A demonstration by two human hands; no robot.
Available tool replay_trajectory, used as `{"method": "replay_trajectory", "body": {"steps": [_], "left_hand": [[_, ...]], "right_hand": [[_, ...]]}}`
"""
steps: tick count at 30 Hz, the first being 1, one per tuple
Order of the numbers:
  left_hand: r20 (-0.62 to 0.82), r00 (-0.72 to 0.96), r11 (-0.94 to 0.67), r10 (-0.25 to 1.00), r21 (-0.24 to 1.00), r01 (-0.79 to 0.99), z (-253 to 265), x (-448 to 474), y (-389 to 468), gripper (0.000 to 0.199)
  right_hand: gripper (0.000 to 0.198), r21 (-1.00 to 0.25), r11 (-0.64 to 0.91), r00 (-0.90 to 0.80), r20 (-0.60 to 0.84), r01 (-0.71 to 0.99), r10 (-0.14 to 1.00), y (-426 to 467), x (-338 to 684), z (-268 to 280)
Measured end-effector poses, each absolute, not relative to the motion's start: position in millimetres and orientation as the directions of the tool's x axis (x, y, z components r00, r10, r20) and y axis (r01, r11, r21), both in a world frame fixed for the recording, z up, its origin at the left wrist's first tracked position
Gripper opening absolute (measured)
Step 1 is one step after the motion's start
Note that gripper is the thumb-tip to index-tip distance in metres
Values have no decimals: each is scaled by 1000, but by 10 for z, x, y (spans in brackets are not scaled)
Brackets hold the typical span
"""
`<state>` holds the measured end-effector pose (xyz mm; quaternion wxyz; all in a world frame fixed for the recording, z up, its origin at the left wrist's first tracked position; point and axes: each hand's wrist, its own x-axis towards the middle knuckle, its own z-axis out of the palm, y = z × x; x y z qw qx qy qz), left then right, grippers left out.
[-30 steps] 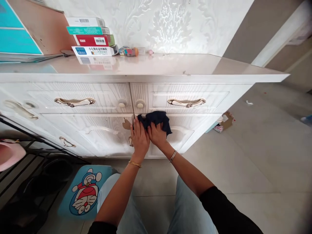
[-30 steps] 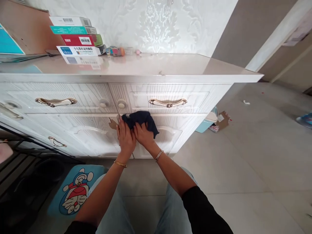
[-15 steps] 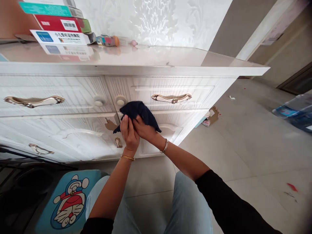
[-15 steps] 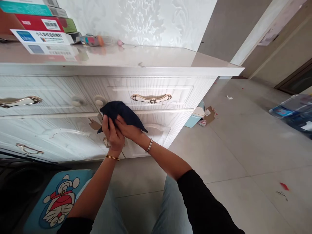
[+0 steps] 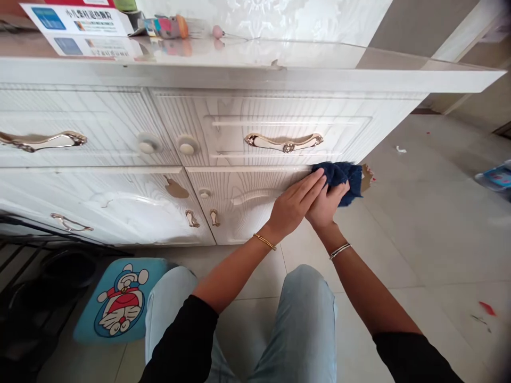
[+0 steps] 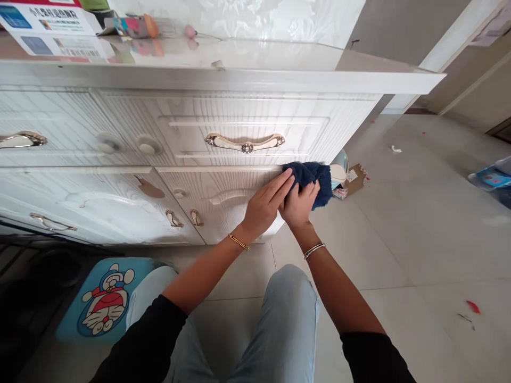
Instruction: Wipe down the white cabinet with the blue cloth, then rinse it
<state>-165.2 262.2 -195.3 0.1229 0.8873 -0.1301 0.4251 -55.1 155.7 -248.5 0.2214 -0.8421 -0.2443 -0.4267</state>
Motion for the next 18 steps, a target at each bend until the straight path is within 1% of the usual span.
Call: {"method": "replay_trajectory", "body": {"steps": [1,3,4,5,6,7,8,9,10,12,15,18], "left_hand": [[809,577,-934,-110,115,-339,-1961,-1752,2685,48],[893,451,-938,0,156,-310,-2067,-2049,2902,45],[916,386,-940,109,221,-260,-2166,-2224,3036,42],[908,315,-921,276,343,-184,-2292,-2398,3174,36],[860,242,-867,448,484,-115,-2438,-2558,3305,28],[759,189,-763,623,643,-65,-2592,-2692,3422,24],[643,185,-652,743,758,-17,-2744,-2794,3522,24],[528,222,-544,820,839,13,-2884,-2860,3602,25],[423,283,-450,861,892,37,-3003,-2893,3662,25],[296,396,-348,869,935,67,-3161,-2896,3734,24],[221,468,-285,856,956,69,-3217,-2897,3758,28],[148,515,-214,844,974,71,-3202,-3027,3700,42]], "right_hand": [[47,-170,-773,497,843,611,207,1567,-565,-2483],[54,-194,-751,495,846,631,198,1667,-654,-2469],[56,-208,-743,507,839,636,199,1748,-719,-2457],[57,-222,-738,524,827,637,204,1845,-792,-2442],[58,-226,-731,537,814,644,221,1951,-871,-2425],[59,-222,-721,546,800,657,251,2063,-950,-2407],[60,-209,-706,544,789,677,288,2175,-1028,-2387],[61,-195,-686,537,778,701,327,2281,-1100,-2366],[62,-183,-666,528,768,724,363,2375,-1165,-2348],[63,-173,-632,516,753,755,410,2514,-1264,-2320],[70,-176,-610,508,748,772,427,2597,-1350,-2310],[77,-185,-601,498,765,778,409,2639,-1463,-2294]]}}
